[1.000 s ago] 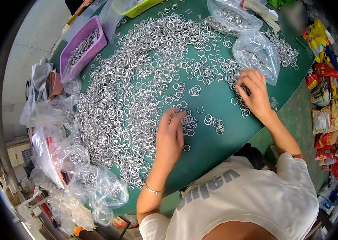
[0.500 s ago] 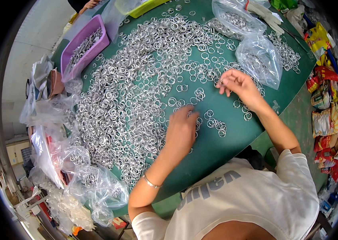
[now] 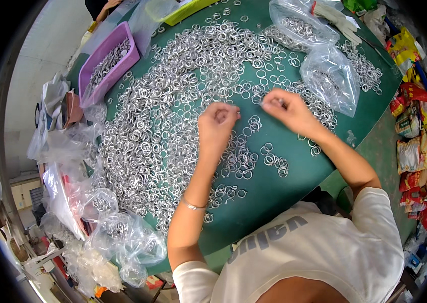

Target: The person gathers and sorts small silver metal rings by hand on a green workbench, moving them between piles and into their hands.

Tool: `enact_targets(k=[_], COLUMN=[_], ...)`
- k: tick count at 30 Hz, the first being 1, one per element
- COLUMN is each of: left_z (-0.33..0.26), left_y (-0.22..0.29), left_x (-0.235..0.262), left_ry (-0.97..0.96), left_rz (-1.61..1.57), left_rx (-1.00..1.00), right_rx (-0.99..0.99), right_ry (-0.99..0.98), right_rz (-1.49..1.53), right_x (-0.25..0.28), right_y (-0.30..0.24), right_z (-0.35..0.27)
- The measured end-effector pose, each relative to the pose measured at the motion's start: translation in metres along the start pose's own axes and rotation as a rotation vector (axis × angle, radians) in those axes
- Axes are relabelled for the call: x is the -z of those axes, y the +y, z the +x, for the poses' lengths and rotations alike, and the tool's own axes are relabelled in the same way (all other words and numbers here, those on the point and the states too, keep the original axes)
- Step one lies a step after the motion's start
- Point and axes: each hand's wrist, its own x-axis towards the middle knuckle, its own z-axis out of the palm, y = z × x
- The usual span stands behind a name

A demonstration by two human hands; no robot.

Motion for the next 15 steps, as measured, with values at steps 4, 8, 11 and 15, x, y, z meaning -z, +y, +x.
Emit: enact_targets(k=[4,8,11,15], left_z=[-0.01,-0.012,-0.012,-0.009], left_y=[0.004,-0.002,0.002,0.006], left_x=[0.033,0.04,0.028,0.027], left_ry=[-0.066,-0.139,0.064,0.184], left_rz=[-0.441,-0.572,-0.679,-0.772], left_rx=[0.158,0.163,0.206,0.242], right_rx=[-0.322,-0.354,0.125,0.27], right_ry=[-0.088,-0.156,-0.032,-0.114], right_rz=[1.186,0.716,-0.073,-0.832], right_x=[0.016,0.004,-0.029,-0.055], right_y=[-0.019,-0.012,0.003,-0.001], right_z=[-0.005,0.009,0.02,0.03])
